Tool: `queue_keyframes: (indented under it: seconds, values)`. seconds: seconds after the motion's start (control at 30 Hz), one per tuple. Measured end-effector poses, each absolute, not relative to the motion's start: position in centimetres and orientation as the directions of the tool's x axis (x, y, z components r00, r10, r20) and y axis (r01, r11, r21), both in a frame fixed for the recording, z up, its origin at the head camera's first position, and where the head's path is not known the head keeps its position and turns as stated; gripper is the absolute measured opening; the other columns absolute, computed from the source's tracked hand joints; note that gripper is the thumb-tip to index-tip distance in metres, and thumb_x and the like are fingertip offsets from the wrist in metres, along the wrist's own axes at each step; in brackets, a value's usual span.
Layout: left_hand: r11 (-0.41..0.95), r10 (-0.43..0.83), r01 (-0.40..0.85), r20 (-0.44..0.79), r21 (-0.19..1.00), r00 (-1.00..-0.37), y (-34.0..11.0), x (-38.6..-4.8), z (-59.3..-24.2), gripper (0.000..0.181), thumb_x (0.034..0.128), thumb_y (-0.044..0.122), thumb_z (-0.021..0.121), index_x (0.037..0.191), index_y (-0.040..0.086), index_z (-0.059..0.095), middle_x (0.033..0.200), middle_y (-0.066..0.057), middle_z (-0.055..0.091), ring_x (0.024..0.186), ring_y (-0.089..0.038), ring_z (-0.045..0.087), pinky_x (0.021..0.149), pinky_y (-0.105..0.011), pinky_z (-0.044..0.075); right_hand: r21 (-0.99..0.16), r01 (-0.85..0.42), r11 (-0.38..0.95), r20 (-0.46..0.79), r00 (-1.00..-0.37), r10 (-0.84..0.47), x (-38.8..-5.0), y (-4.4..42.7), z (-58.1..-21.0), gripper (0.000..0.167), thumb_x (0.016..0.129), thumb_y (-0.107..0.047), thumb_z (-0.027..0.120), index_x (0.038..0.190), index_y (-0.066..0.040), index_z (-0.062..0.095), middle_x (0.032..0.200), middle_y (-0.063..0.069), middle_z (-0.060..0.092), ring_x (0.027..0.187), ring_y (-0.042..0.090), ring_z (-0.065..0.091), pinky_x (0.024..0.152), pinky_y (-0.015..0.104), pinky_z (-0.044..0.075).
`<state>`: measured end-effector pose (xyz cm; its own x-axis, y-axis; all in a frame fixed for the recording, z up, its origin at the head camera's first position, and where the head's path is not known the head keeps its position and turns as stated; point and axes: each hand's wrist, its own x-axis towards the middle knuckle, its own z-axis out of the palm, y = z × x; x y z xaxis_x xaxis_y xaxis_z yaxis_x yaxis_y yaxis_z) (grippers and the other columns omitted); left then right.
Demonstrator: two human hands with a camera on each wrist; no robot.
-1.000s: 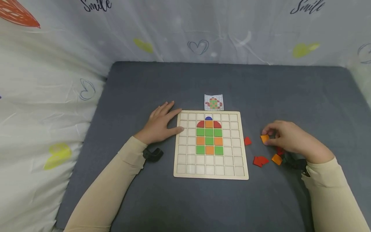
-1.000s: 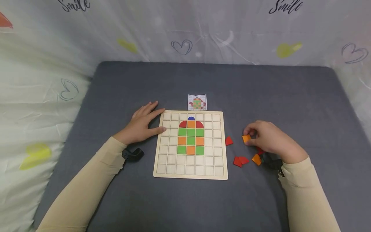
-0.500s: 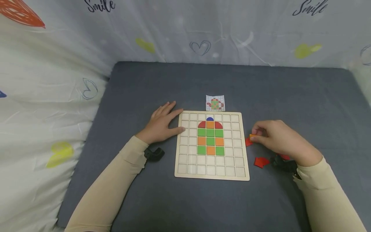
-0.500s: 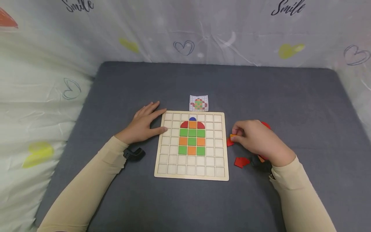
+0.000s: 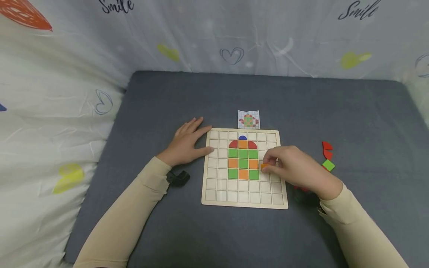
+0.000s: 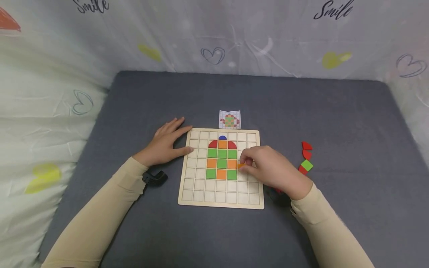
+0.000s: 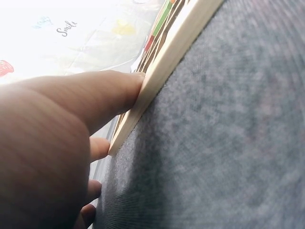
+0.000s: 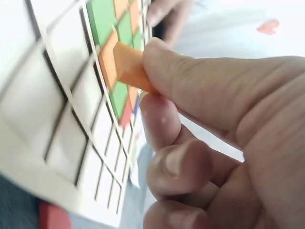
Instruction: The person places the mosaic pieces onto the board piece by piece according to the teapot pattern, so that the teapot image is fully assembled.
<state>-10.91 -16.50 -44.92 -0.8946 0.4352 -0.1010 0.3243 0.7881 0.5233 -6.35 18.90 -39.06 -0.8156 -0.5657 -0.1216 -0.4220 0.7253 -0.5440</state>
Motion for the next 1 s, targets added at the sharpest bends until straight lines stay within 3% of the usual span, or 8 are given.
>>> queue_keyframes:
  seconds: [0.23, 0.63, 0.8, 1.0]
  values:
    - [0.783, 0.444, 0.328, -0.106, 0.529, -0.890, -16.4, -11.0, -44.9, 0.080, 0.0998, 0.054, 0.066, 0.166, 0.021, 0.037, 0.177, -0.012, 0.011, 0.164, -0.034, 0.003, 0.129, -0.061, 0.002, -0.569, -0.444, 0.692, -0.141, -0.776, -0.614, -5.4, 17.7, -39.6, 0.019, 0.088, -0.021, 0.088, 0.082, -0.028, 0.072, 0.072, -0.018, 0.062, 0.060, 0.005, 0.050, 0.053, 0.025, 0.044]
    - [0.792, 0.431, 0.314, -0.115, 0.524, -0.895, -16.4, -10.9, -45.0, 0.079, 0.0997, 0.055, 0.066, 0.166, 0.021, 0.037, 0.177, -0.011, 0.011, 0.164, -0.033, 0.004, 0.129, -0.060, 0.002, -0.604, -0.491, 0.627, -0.176, -0.686, -0.707, -4.9, 17.3, -40.3, 0.019, 0.091, -0.013, 0.083, 0.081, -0.026, 0.073, 0.076, -0.017, 0.062, 0.064, 0.001, 0.053, 0.059, 0.023, 0.049]
    - [0.792, 0.429, 0.312, -0.114, 0.525, -0.896, -16.5, -10.9, -45.0, 0.080, 0.0992, 0.054, 0.066, 0.166, 0.022, 0.037, 0.177, -0.010, 0.012, 0.164, -0.032, 0.003, 0.129, -0.060, 0.002, -0.599, -0.539, 0.592, -0.118, -0.672, -0.731, -4.9, 17.1, -40.8, 0.022, 0.090, -0.008, 0.082, 0.080, -0.024, 0.071, 0.078, -0.014, 0.058, 0.070, 0.003, 0.051, 0.064, 0.022, 0.049]
    - [0.791, 0.429, 0.313, -0.112, 0.525, -0.896, -16.5, -10.9, -44.9, 0.080, 0.0991, 0.054, 0.067, 0.165, 0.021, 0.038, 0.177, -0.011, 0.012, 0.164, -0.033, 0.004, 0.129, -0.060, 0.003, -0.599, -0.529, 0.600, -0.121, -0.682, -0.721, -4.9, 17.0, -41.1, 0.022, 0.088, -0.010, 0.084, 0.078, -0.024, 0.072, 0.071, -0.017, 0.058, 0.064, 0.001, 0.051, 0.059, 0.022, 0.048]
